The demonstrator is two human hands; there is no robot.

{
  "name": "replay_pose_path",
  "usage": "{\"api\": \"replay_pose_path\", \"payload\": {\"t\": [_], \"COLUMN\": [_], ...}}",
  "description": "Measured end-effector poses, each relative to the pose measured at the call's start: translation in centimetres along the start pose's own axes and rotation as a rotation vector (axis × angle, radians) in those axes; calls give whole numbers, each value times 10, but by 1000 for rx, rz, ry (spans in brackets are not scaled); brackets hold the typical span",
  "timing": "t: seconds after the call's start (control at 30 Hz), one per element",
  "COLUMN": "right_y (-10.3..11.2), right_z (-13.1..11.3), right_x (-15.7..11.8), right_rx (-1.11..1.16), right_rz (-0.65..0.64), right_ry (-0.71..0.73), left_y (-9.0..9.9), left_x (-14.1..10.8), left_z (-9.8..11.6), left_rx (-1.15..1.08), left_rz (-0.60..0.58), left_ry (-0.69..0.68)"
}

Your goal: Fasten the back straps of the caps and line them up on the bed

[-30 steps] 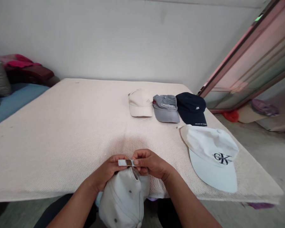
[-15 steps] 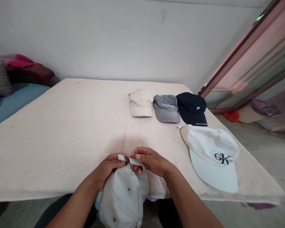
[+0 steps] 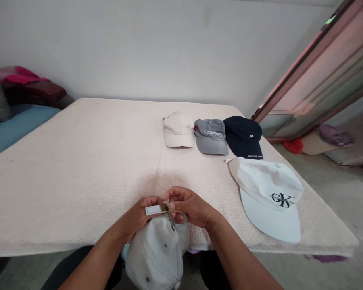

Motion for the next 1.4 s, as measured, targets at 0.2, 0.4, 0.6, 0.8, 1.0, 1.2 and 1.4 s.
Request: {"api": "replay_pose_path", "payload": {"t": [0.2,0.4,0.6,0.8,1.0,1.2,1.4], "right_y": [-1,2,2,3,9,16,-5], "right_z": [6,5,3,5,-5,-19,9], "right_x": [4,5,5,6,3,-7,-8], "right_rx": [-107,-189,-206,-221,-155,-207,-99], "right_rz": [24,61,70,91,110,177,-42], "right_ry": [-7,-10,1,11,83,140,1], "left_y": [-1,-4,-4,-16,-9,20,22], "left_x": [0,-3,-5,-4,0,3,8], "left_z": [3,-7,-2,-9,-7,14,29], "left_rx": [86,-5,-84,-55,-219,-537,-779], "left_rz": [13,-28,-88,-163,-96,125,95], "left_ry": [-57,27,0,109,105,22,78]}}
Point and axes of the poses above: each hand's wrist, its own x-axis towards the middle knuckle, its own y-axis out of the back of the hand, z = x × y, the point moved 9 cm from there along x, towards the middle knuckle, and after that the axes turned 6 degrees about z, right-handed, at the moved point
